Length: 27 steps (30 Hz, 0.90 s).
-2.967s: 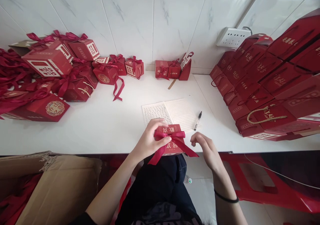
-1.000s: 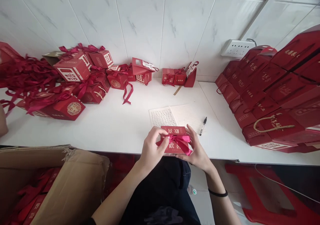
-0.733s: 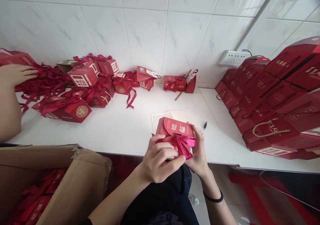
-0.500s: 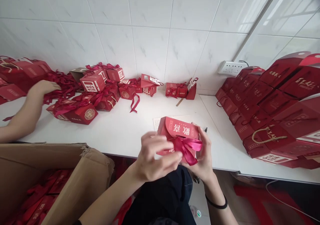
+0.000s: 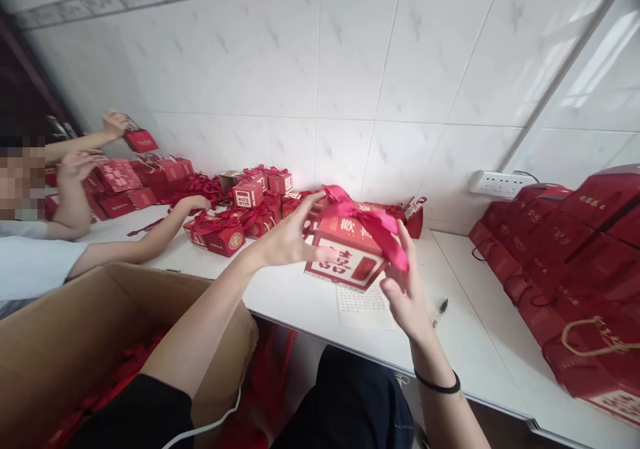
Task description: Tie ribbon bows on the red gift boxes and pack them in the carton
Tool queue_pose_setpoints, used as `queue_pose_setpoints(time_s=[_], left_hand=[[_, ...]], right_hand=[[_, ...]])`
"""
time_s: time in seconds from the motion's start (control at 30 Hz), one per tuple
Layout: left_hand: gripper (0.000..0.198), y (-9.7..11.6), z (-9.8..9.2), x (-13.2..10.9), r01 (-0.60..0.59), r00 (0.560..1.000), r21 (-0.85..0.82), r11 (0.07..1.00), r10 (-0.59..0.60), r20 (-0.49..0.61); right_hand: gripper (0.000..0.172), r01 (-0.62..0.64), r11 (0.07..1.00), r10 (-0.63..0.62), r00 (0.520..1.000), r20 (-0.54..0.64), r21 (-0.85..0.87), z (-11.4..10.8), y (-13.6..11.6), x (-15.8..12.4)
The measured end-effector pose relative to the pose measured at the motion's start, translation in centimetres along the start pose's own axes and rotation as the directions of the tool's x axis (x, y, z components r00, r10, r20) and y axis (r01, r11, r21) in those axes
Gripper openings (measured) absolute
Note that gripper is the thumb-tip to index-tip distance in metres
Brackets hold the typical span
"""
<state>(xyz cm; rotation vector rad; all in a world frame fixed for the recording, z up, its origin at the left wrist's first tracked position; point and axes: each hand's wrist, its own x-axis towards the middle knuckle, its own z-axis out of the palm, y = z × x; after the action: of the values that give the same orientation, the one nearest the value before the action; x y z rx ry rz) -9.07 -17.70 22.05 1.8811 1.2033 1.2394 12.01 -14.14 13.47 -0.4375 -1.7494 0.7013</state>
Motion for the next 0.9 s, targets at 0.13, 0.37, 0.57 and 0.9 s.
queue_pose_setpoints(time_s=[0.13,0.37,0.57,0.9], left_hand=[[0.065,-0.5,-2.3,0.1,0.087,0.988,-0.241,0.967,-0.114,-0.102],[0.053,-3.4,-5.8,-5.0,0.349,0.852,-0.52,0.78,-0.495,-0.17],[0.05,-3.6,-8.2,-10.4,0.409,0.675,-0.695,0.592,-0.709,-0.206],[0.06,-5.3,-10.5,-17.0,0.269,0.526,-0.885,0.38,-0.828,-0.195]], right_hand=[[0.061,-0.111,0.994,0.111,0.993,-0.043,0.018,0.6,1.5,-1.0],[0.049,-0.41,0.884,0.438,0.895,0.089,-0.224,1.1,8.1,-6.1],[0.052,-0.479,0.821,0.523,0.849,0.072,-0.311,2.5,11.8,-10.0],[0.045,-0.335,0.803,0.424,0.903,0.077,-0.494,2.9,14.0,-13.2]])
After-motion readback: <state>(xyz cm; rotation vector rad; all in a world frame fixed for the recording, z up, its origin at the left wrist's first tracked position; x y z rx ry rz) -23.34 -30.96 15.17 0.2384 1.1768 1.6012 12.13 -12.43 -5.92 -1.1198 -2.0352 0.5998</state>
